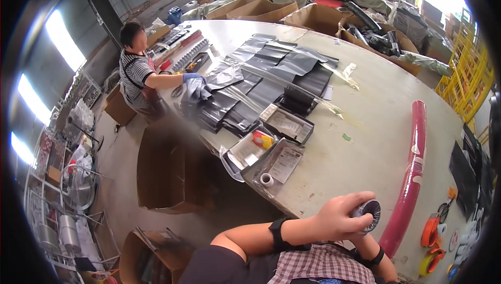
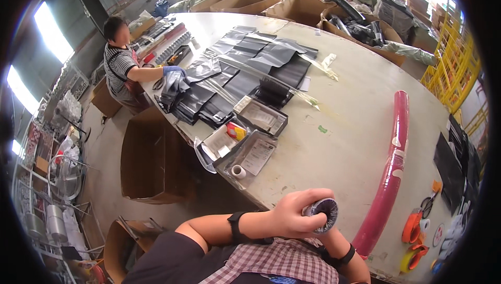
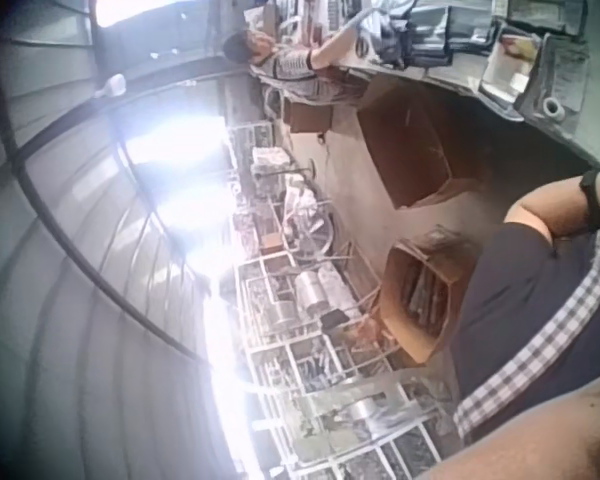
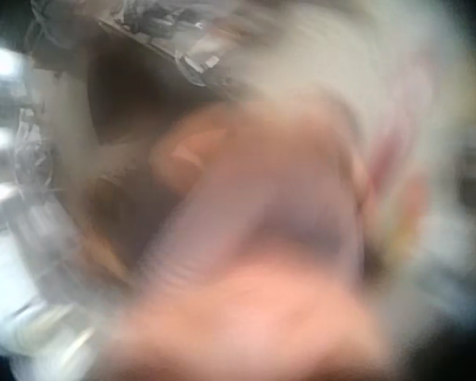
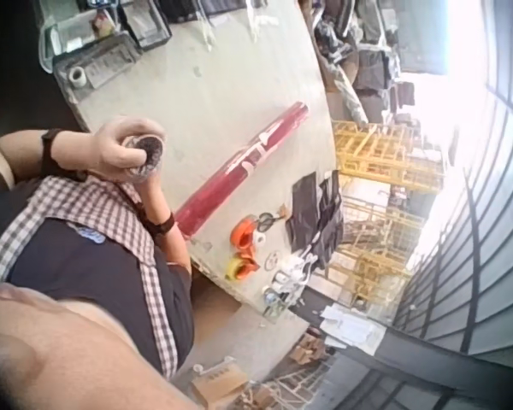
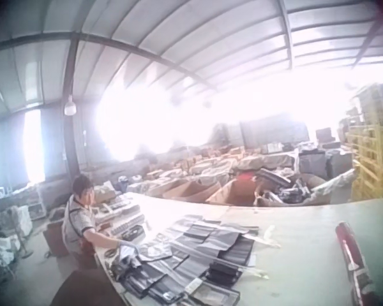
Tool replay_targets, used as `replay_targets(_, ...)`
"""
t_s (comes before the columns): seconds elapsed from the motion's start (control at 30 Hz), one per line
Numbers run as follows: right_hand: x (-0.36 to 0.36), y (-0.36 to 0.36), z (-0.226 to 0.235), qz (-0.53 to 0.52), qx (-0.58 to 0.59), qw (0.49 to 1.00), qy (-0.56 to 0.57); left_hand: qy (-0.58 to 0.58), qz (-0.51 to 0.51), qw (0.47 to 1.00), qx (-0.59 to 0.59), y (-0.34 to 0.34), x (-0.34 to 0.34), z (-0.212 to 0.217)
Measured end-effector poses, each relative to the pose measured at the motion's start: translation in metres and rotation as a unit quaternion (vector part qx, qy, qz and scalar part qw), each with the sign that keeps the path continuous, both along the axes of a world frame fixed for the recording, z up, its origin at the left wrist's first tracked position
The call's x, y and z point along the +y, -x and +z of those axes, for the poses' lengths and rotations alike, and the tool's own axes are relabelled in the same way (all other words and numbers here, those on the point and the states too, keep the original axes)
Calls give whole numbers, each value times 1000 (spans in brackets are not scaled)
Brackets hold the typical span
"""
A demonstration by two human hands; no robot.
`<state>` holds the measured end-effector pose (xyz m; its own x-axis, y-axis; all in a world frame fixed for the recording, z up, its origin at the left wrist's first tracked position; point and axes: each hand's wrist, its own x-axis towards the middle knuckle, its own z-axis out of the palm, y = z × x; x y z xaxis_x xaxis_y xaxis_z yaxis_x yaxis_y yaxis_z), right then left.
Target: The person wraps long cylindrical items in protective plastic sleeves, applies labels, uses tape to secure the packaging, and cuts plastic sheeting with shears.
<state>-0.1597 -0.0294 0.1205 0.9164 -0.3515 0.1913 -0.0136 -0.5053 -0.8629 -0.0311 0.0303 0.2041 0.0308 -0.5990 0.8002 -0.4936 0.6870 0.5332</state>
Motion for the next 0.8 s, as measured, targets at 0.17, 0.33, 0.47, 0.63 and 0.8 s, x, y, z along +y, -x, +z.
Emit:
replay_targets(0.17,1,-8,0,-54,0,992,-111,80,-34,996,-21,-15,-14,1)
replay_targets(0.33,2,-11,0,-122,-37,963,-237,57,-68,996,-19,-14,-24,4)
replay_targets(0.47,-13,8,54,-220,-139,959,-117,-7,-121,992,-19,-27,-38,19)
replay_targets(0.63,-42,3,157,-152,-130,909,365,1,-81,982,-172,-65,-43,51)
replay_targets(0.8,-58,11,169,-79,-90,938,326,-40,-147,977,-147,-75,-49,55)
